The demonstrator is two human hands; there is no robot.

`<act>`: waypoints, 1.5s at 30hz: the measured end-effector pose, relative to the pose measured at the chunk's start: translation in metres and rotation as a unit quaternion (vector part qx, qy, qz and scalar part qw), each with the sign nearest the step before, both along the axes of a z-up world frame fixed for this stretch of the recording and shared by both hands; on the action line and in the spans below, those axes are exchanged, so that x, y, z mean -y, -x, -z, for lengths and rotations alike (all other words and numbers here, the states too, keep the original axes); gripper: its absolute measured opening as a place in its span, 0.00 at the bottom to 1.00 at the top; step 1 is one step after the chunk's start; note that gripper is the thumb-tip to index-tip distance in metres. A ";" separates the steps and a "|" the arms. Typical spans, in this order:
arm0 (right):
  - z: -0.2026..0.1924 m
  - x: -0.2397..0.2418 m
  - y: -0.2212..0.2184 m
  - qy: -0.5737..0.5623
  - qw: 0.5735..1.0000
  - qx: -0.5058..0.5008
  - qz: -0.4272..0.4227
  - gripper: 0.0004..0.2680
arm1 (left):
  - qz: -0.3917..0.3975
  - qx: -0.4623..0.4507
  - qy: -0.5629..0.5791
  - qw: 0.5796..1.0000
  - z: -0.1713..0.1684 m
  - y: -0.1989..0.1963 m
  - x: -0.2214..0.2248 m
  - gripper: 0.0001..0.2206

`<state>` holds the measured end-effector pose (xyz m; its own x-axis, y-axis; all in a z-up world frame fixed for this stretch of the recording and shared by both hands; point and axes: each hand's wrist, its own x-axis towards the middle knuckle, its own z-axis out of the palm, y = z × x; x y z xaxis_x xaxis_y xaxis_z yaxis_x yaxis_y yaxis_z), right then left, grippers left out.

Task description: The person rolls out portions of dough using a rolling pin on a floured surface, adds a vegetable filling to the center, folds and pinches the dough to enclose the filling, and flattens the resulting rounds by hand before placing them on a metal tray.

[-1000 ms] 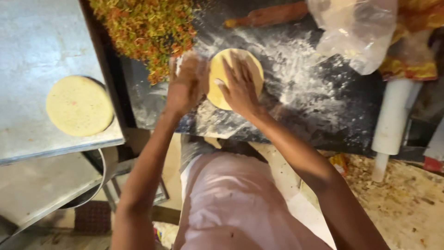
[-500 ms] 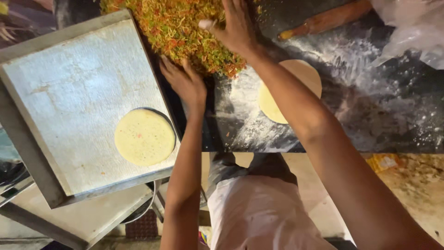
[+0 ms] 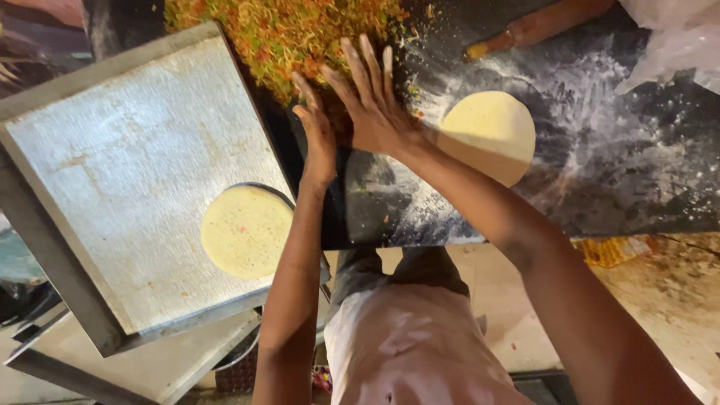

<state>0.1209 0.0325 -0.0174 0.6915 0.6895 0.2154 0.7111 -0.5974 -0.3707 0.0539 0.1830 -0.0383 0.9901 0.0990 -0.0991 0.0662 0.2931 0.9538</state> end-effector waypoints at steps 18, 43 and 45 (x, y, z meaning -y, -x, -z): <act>0.057 -0.011 -0.017 -0.001 0.994 0.057 0.098 0.21 | -0.141 0.051 -0.257 0.955 -0.029 0.054 -0.004 0.33; -0.012 0.209 0.051 -0.447 0.617 -0.510 0.399 0.26 | -0.011 0.065 -0.111 0.992 -0.036 0.069 0.103 0.46; -0.002 0.224 0.063 -0.379 0.674 -0.442 0.455 0.28 | 0.012 0.056 -0.123 0.991 -0.025 0.059 0.132 0.46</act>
